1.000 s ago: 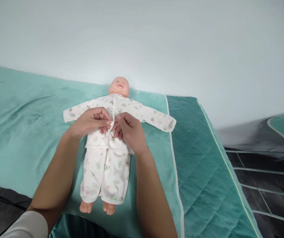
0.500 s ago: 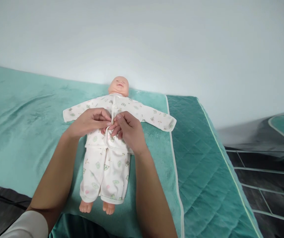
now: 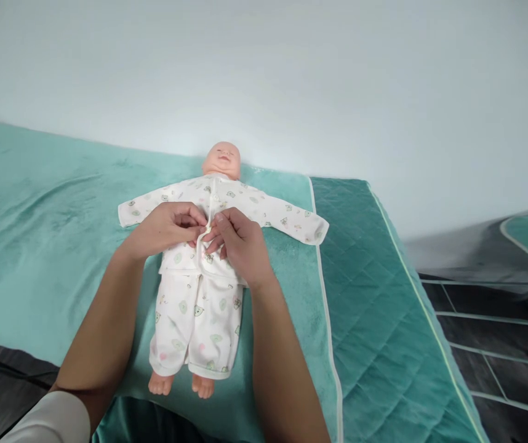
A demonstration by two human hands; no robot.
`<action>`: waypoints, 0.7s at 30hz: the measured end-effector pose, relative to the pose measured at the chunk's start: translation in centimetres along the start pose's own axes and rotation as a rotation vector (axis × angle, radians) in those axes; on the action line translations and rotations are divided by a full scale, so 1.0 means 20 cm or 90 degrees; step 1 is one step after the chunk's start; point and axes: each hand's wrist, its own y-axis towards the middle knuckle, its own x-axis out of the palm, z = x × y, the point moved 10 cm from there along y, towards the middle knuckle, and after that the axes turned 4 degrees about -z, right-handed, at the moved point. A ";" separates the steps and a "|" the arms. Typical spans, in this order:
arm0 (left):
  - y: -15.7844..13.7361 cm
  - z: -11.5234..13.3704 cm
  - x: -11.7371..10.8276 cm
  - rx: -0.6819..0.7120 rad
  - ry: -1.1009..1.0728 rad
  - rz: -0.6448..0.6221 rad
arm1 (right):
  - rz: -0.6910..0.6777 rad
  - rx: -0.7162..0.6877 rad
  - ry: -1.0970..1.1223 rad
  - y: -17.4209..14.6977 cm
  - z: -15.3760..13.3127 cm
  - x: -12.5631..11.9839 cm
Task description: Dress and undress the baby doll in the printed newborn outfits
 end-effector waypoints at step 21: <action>-0.01 -0.01 -0.05 -0.013 -0.001 0.030 | -0.022 0.035 -0.041 0.00 0.02 -0.01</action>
